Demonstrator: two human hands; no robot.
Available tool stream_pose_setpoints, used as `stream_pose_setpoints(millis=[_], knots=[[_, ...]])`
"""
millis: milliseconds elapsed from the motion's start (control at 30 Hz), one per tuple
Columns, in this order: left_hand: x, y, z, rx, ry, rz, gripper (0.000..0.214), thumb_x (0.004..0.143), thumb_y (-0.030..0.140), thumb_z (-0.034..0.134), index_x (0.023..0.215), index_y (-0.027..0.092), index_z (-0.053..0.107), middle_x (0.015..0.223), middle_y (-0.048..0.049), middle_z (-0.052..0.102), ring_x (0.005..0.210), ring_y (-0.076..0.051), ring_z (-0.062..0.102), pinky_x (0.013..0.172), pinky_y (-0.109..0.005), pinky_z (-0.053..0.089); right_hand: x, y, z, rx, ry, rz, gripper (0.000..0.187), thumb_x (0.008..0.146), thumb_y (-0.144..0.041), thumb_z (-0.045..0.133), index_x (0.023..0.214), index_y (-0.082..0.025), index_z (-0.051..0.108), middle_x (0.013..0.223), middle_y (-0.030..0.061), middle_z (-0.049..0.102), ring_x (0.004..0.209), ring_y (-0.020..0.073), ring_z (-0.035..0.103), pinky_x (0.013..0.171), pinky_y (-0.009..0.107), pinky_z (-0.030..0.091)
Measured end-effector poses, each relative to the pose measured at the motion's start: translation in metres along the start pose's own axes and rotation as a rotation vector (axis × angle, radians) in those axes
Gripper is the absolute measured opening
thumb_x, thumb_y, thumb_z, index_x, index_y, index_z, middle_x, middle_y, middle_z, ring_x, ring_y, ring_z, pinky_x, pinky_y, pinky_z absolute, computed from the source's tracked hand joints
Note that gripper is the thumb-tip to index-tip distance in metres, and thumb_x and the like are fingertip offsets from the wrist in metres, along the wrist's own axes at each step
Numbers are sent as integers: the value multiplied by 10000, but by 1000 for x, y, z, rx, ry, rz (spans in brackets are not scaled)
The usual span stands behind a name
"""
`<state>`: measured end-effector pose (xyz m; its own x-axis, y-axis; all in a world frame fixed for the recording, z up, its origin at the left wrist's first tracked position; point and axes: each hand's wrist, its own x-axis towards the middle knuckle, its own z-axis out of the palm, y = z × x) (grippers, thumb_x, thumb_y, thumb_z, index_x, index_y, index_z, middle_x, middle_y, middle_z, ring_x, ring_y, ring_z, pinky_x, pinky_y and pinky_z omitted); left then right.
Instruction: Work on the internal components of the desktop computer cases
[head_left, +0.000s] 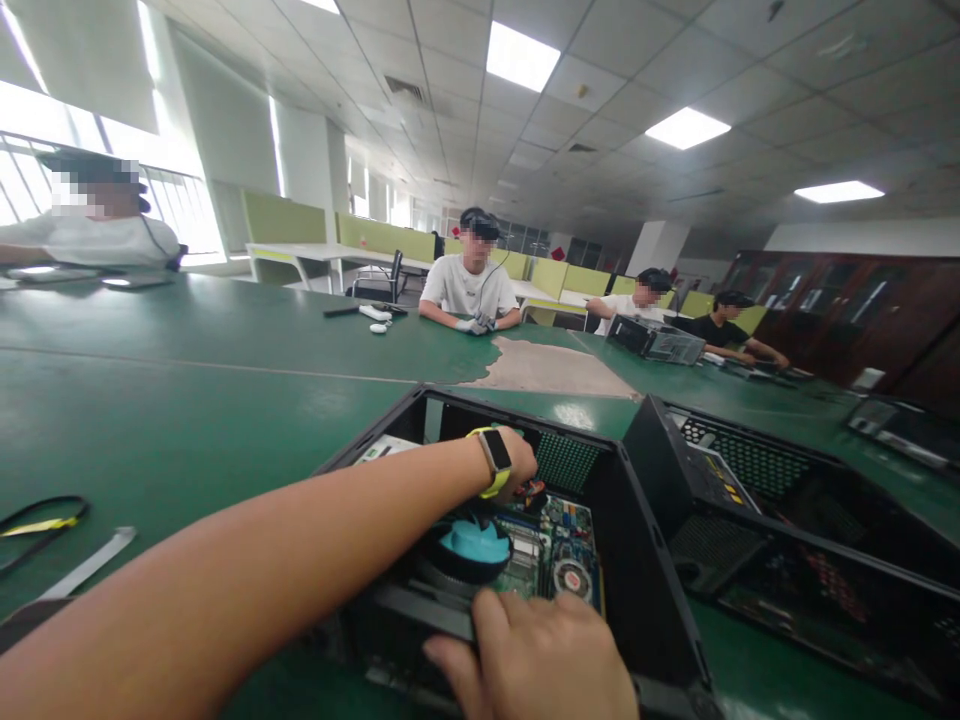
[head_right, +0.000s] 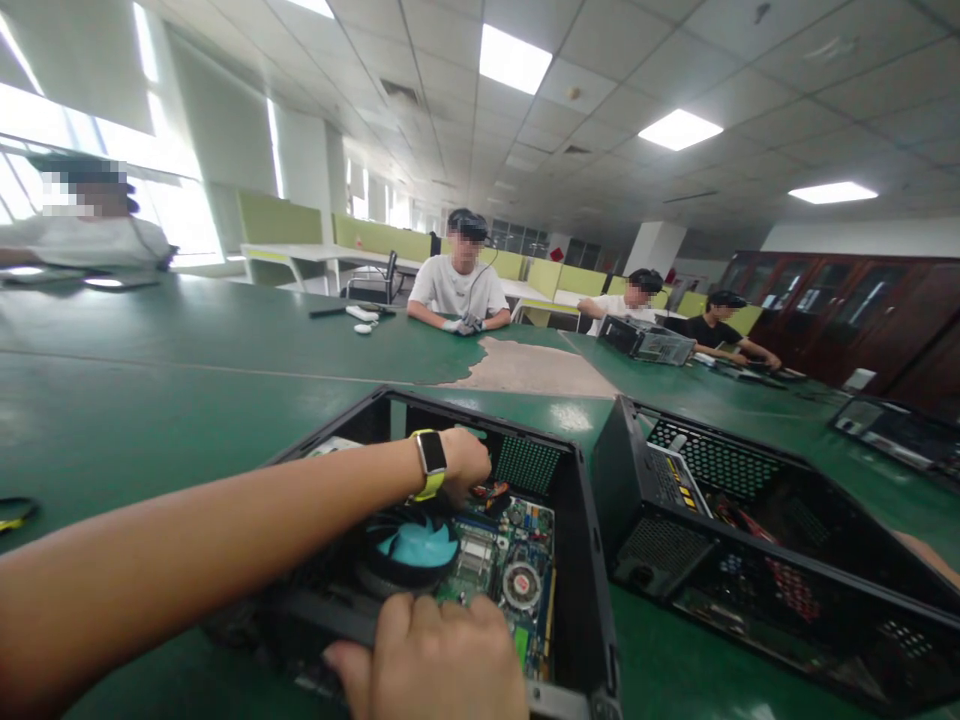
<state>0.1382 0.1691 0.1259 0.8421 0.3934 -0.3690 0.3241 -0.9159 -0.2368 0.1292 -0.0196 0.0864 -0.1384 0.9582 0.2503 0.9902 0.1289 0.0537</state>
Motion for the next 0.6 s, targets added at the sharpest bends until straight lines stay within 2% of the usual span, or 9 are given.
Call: stream_pose_setpoints(millis=[67, 167, 233, 267, 333, 400, 467, 533, 600], knots=[[-18, -16, -24, -45, 149, -27, 257, 620, 359, 698, 786, 163, 713, 872, -112, 682, 778, -247, 602, 697, -337, 453, 28, 11, 0, -5, -21, 38, 453, 844, -595, 333, 746, -225, 574, 688, 42, 665, 587, 203, 611, 564, 316, 431], [-49, -31, -44, -308, 574, -163, 264, 721, 416, 586, 789, 183, 687, 771, -55, 654, 705, -188, 569, 643, -284, 423, 87, 40, 1, -61, -30, 49, 522, 865, -597, 241, 853, -218, 600, 758, 73, 671, 679, 235, 627, 616, 332, 438], [-65, -26, -37, -520, 948, -354, 312, 824, 399, 448, 774, 168, 651, 711, -26, 614, 663, -139, 530, 618, -242, 397, 135, 63, 3, -98, -72, 73, 506, 897, -517, 233, 926, -188, 617, 851, 95, 670, 801, 234, 626, 708, 330, 434], [-70, -19, -25, -617, 1105, -458, 361, 867, 382, 370, 742, 157, 624, 674, -14, 584, 639, -117, 506, 603, -225, 383, 160, 74, 5, -103, -87, 96, 467, 914, -445, 238, 972, -177, 616, 929, 99, 662, 887, 227, 610, 783, 336, 418], [-74, -2, 12, -789, 1276, -606, 438, 908, 365, 262, 646, 153, 543, 588, 16, 498, 583, -86, 450, 568, -198, 353, 206, 86, 12, -106, -69, 180, 395, 917, -323, 269, 1113, -145, 562, 1145, 148, 584, 1086, 256, 519, 936, 411, 333], [-72, 12, 60, -911, 1141, -667, 416, 866, 414, 350, 550, 165, 454, 504, 44, 403, 501, -74, 371, 492, -205, 285, 243, 87, 24, -109, -32, 272, 438, 889, -274, 341, 1267, -66, 417, 1325, 261, 396, 1235, 344, 358, 994, 548, 220], [-67, 17, 106, -982, 913, -762, 359, 804, 390, 440, 520, 170, 428, 479, 53, 367, 479, -76, 339, 464, -217, 228, 266, 79, 38, -107, -38, 323, 560, 833, -284, 460, 1312, -21, 332, 1373, 313, 279, 1275, 411, 254, 980, 630, 172], [-60, 15, 140, -1044, 794, -870, 342, 777, 367, 457, 503, 170, 402, 473, 54, 350, 475, -78, 326, 462, -223, 202, 274, 70, 50, -89, -76, 290, 591, 770, -344, 562, 1270, -70, 406, 1345, 257, 360, 1251, 397, 298, 987, 618, 194], [-52, 12, 155, -1100, 771, -911, 355, 768, 368, 459, 487, 168, 373, 467, 54, 327, 471, -77, 309, 466, -228, 189, 267, 69, 52, -68, -116, 238, 571, 728, -434, 602, 1198, -130, 490, 1269, 187, 471, 1206, 367, 369, 986, 587, 244]])
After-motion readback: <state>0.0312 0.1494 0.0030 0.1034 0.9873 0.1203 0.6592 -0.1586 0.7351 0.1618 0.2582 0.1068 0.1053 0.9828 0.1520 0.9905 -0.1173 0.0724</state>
